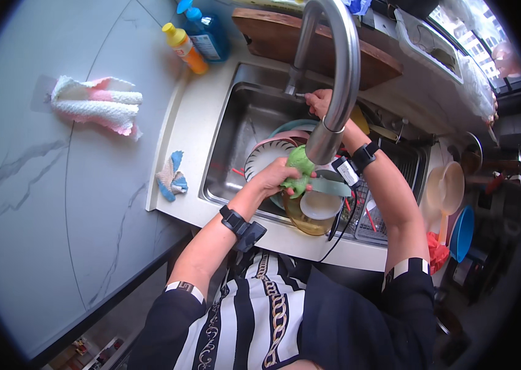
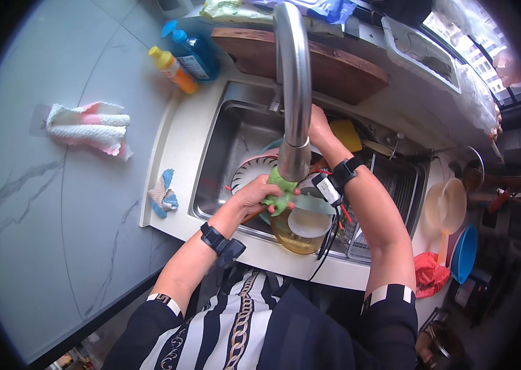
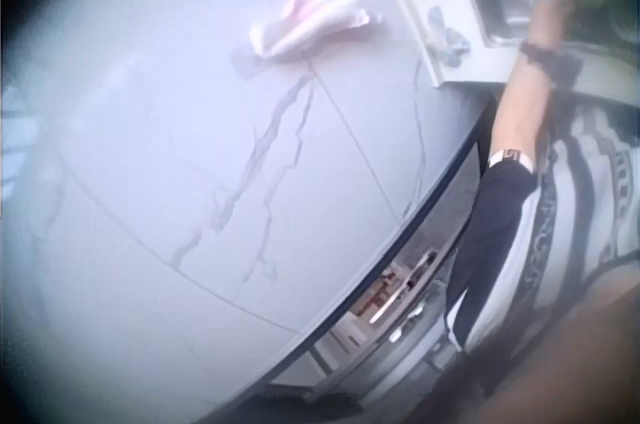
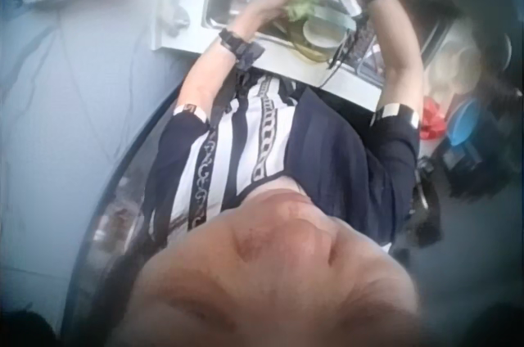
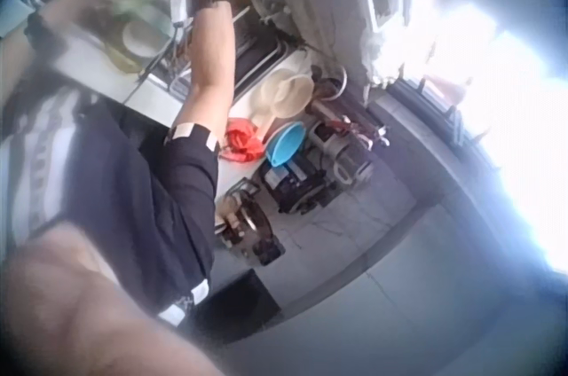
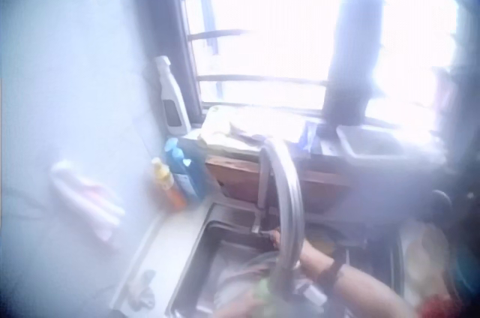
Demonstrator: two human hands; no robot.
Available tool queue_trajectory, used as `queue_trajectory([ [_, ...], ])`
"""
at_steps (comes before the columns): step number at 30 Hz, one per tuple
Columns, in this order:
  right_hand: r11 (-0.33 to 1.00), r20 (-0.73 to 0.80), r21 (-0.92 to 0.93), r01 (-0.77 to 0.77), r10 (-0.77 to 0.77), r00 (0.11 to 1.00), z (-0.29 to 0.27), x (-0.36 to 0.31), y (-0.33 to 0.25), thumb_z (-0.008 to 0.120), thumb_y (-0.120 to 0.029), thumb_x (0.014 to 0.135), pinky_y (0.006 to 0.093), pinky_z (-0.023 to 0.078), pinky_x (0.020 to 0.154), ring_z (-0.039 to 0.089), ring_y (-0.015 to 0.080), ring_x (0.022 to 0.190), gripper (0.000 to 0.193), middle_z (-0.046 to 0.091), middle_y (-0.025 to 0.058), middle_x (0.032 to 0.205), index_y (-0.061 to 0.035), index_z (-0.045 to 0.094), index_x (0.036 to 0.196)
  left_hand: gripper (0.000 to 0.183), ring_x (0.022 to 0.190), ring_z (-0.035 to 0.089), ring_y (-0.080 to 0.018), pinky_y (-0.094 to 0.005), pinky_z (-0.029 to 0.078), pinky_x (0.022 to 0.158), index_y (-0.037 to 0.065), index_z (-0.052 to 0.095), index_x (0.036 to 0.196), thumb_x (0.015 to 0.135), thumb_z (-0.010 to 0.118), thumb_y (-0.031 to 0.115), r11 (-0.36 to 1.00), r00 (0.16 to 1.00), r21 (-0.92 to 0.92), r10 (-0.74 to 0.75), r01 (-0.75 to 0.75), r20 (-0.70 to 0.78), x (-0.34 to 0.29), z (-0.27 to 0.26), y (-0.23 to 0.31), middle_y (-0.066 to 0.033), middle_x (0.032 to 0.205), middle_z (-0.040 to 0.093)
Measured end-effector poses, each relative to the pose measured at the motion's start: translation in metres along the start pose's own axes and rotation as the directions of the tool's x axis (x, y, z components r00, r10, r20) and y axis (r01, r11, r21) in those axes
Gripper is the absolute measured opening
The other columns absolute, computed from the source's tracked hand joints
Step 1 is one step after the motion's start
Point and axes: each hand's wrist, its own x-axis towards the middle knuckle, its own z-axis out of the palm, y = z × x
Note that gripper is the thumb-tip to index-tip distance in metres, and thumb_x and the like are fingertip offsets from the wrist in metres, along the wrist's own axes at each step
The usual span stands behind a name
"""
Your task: The person rinses a green cloth at the kitchen sink, then returns to the dining area to wipe the round table surface. They move bowls, cups, and a tissue box aside to clean underneath, then wipe the table again. The person also covers a plate of food with plastic wrap before finishing the wipe.
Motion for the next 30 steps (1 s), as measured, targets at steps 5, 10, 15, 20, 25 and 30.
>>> queue_trajectory([
  [5,0.985,0.07,0.093,0.145,-0.152,0.986,-0.013,-0.071,-0.008,0.065,-0.027,0.093,0.0321,0.052,0.075,0.063,0.0172,0.085,0.033,0.069,0.012,0.095,0.0014,0.069,0.108,0.032,0.058,0.05,-0.0103,-0.0178,0.034,0.039,-0.004,0.052,0.115,0.084,0.055,0.005,0.927,0.986,-0.35,-0.09,0.134,0.14,0.001,-0.017,-0.005,-0.0056,0.082,0.055],
  [10,0.791,0.341,0.61,0.051,-0.319,0.884,0.003,-0.145,-0.022,0.066,-0.025,0.095,0.0349,0.049,0.095,0.059,0.0207,0.111,0.05,0.059,0.0105,0.127,-0.0055,0.051,0.138,0.028,0.052,0.041,-0.0047,-0.0177,0.033,0.04,0.006,0.052,0.11,0.099,0.057,0.031,0.814,0.956,-0.541,-0.058,0.213,0.289,-0.002,-0.015,-0.009,-0.0018,0.08,0.05],
  [15,0.857,0.292,0.514,0.031,-0.209,0.933,0.015,-0.155,-0.032,0.06,-0.03,0.099,0.0345,0.049,0.085,0.057,0.0165,0.097,0.037,0.061,0.0059,0.107,-0.0056,0.056,0.127,0.023,0.049,0.039,-0.0031,-0.018,0.029,0.041,0.009,0.058,0.097,0.1,0.058,0.032,0.881,0.953,-0.413,-0.121,0.232,0.277,-0.012,-0.016,-0.006,0.0029,0.072,0.047],
  [20,0.976,0.239,0.167,0.137,-0.175,0.955,0.015,-0.149,-0.024,0.058,-0.032,0.098,0.0422,0.05,0.085,0.063,0.0377,0.097,0.037,0.065,0.0222,0.104,-0.0057,0.057,0.124,0.022,0.052,0.042,-0.0046,-0.0214,0.031,0.045,0.006,0.061,0.097,0.098,0.06,0.028,0.966,0.992,0.228,-0.124,0.124,-0.017,-0.003,-0.017,-0.007,0.005,0.066,0.047],
  [25,0.961,0.212,-0.076,0.264,-0.243,0.947,0.035,-0.133,0.002,0.054,-0.03,0.099,0.0454,0.05,0.084,0.063,0.0409,0.096,0.03,0.065,0.0247,0.101,-0.006,0.059,0.117,0.022,0.066,0.063,-0.0317,-0.043,0.047,0.057,0.003,0.059,0.098,0.094,0.059,0.024,0.315,0.904,0.942,0.426,-0.114,-0.033,0.005,-0.008,-0.016,-0.0147,0.075,0.064],
  [30,0.889,0.184,-0.226,0.399,-0.363,0.913,0.052,-0.12,0.01,0.053,-0.028,0.101,0.0387,0.048,0.074,0.059,0.0251,0.081,0.023,0.06,0.0105,0.084,-0.0079,0.064,0.105,0.025,0.086,0.064,-0.0452,-0.0568,0.049,0.07,0.002,0.06,0.102,0.093,0.059,0.025,-0.023,0.792,0.999,0.609,-0.042,0.047,0.0,-0.008,-0.024,-0.024,0.088,0.068],
])
